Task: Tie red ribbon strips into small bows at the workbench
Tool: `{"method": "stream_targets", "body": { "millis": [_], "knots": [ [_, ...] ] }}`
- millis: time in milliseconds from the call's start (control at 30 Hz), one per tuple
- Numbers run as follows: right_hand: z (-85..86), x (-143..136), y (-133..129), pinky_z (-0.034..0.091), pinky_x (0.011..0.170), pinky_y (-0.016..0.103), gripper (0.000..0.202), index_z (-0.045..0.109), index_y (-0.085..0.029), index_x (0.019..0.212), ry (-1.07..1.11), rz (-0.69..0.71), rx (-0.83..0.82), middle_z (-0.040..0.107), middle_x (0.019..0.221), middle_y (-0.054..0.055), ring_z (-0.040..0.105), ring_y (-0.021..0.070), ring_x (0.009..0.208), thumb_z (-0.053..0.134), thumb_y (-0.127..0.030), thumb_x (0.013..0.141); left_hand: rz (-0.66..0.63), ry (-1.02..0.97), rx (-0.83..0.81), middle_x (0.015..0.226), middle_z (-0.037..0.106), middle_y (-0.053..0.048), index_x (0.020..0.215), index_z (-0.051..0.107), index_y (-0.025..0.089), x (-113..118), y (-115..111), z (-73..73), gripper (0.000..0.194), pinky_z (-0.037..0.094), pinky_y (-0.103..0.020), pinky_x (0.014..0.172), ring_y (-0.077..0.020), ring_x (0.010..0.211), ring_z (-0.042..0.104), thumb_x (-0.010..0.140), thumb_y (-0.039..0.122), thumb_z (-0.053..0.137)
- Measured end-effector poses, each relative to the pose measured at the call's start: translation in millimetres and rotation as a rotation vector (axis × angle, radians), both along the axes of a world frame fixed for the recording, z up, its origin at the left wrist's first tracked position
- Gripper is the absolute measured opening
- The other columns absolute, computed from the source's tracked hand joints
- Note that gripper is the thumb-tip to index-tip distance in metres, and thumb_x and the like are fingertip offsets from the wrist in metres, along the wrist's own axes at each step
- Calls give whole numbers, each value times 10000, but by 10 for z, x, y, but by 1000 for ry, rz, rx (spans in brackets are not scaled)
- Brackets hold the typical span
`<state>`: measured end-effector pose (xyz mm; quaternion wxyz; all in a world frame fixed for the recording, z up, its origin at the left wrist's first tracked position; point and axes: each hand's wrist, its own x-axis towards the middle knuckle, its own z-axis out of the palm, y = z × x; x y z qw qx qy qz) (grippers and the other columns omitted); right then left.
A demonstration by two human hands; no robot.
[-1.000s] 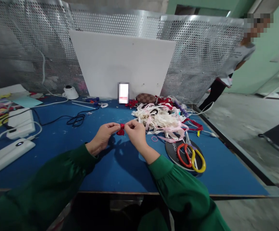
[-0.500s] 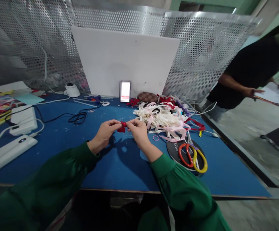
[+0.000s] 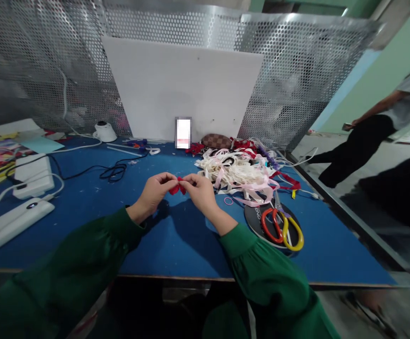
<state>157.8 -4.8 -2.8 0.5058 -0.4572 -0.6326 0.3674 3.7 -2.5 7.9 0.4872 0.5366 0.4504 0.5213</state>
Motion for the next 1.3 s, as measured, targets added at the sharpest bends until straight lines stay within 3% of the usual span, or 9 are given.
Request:
{"method": "stream_targets", "body": {
  "millis": [167,300,500,733,867,1100,1300],
  "knots": [
    [-42,-10,29,378,583,253,178,663,-188,740,202,-82,-2,602,648,-18,481,118,590,664,-366,750,-27,-89,-114,732,662,-34,809,684,169,-8,-8,22,367,450,-294,673,-151,670,597,711,521,711],
    [-14,-11,18,414,628,261,217,662,-192,731,187,-80,-6,611,665,-9,512,130,625,666,-408,748,-78,-36,-141,731,681,-43,758,713,161,-7,-24,1,319,443,-287,692,-157,699,601,626,437,802],
    [70,48,46,470,710,291,421,675,-192,778,269,-126,-97,658,729,25,607,165,719,569,-599,790,-54,-9,-72,671,662,-34,718,721,149,-20,5,-19,256,424,-284,684,-142,656,551,647,387,785],
    [66,12,6,426,603,260,279,662,-177,689,276,8,-153,612,609,-12,523,119,583,763,-431,633,-105,58,-16,670,662,-26,702,712,160,-7,-30,-2,224,426,-287,687,-148,661,557,671,375,767],
    [50,-36,-24,444,625,277,195,678,-186,670,343,-7,-123,619,611,-11,539,128,597,738,-370,646,-154,-5,-89,713,697,-55,774,737,159,22,-45,-23,293,462,-327,759,-179,716,610,649,418,794],
    [55,-50,-60,444,630,284,131,696,-194,648,328,-8,-105,630,622,0,543,135,613,693,-323,672,-205,30,-59,629,670,-44,640,718,163,15,-46,-18,205,441,-311,714,-160,645,577,691,359,752],
    [-4,-60,-59,400,565,267,141,694,-191,691,166,-65,-10,615,623,-2,512,125,572,673,-326,727,-241,111,-29,608,659,-41,589,701,170,-8,-37,-1,188,430,-305,690,-164,634,576,702,319,719]
  ]
}}
